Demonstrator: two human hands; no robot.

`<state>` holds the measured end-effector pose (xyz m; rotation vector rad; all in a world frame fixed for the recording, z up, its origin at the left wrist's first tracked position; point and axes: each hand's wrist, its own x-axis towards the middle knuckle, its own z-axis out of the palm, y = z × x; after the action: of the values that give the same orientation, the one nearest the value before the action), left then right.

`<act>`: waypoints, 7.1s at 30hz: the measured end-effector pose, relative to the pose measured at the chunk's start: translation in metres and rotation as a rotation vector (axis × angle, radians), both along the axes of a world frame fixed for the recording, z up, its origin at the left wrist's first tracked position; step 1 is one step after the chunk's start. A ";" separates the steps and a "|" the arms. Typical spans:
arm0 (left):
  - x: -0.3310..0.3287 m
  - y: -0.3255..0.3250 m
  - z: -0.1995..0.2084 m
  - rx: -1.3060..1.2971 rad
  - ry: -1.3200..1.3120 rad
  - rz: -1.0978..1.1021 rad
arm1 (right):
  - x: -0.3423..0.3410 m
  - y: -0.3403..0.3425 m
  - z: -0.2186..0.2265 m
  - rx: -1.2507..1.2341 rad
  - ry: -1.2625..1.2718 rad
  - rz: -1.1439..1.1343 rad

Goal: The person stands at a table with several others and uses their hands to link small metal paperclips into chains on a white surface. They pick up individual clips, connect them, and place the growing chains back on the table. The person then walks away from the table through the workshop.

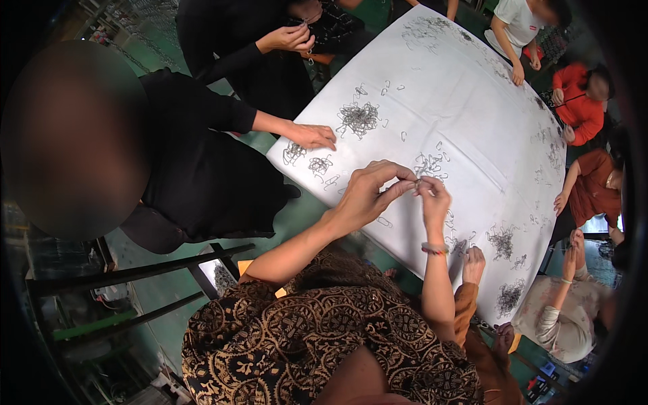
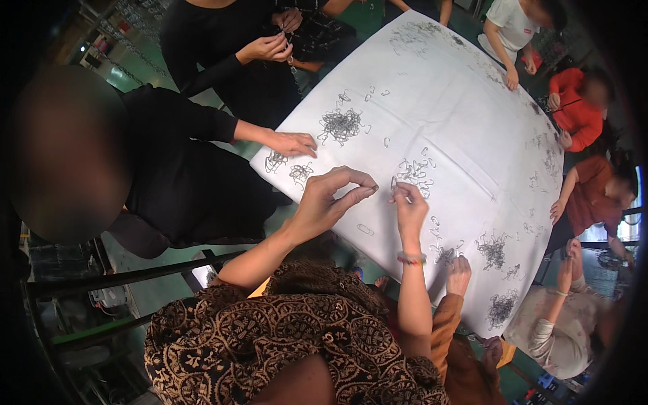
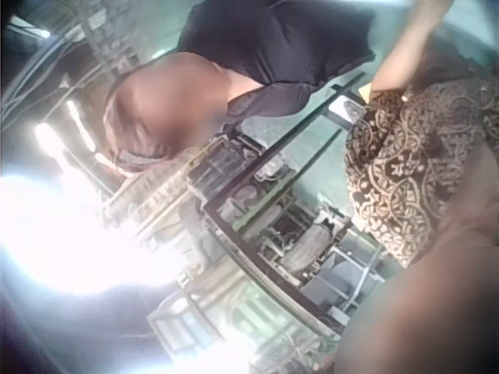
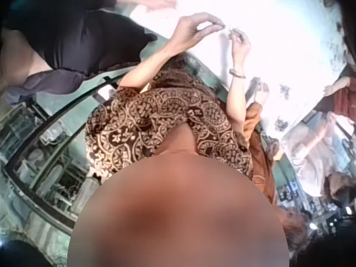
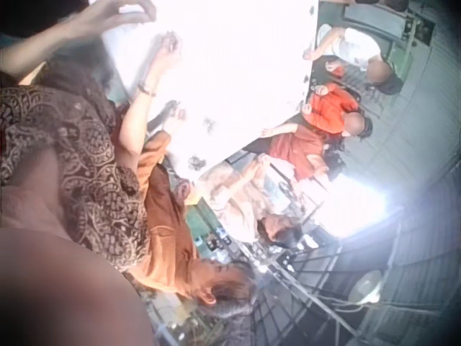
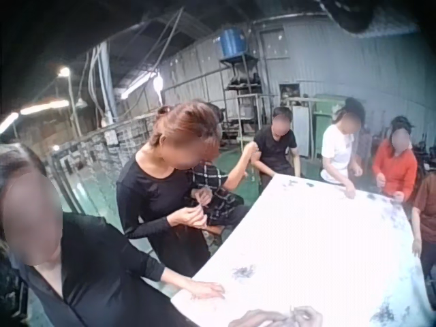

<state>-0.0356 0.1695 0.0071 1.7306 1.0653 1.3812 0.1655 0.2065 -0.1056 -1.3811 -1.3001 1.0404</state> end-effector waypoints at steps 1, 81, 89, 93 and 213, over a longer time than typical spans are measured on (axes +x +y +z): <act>0.001 0.003 -0.004 0.038 0.028 0.013 | -0.001 -0.009 0.028 0.100 0.120 0.017; 0.030 -0.005 0.020 -0.006 -0.115 -0.088 | 0.065 -0.009 0.006 0.083 -0.048 -0.180; 0.033 -0.020 0.017 0.100 -0.165 -0.120 | 0.127 0.048 -0.150 0.151 -1.088 -0.032; 0.035 -0.021 0.016 0.147 -0.169 -0.138 | 0.118 0.044 -0.141 0.144 -1.070 0.013; -0.093 -0.007 -0.224 -0.651 0.945 0.806 | 0.046 -0.112 0.181 0.593 0.395 -0.206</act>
<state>-0.1288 0.1624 -0.2174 1.4505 2.5784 0.3537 0.2115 0.0948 0.0756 -0.7890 -1.0283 0.6639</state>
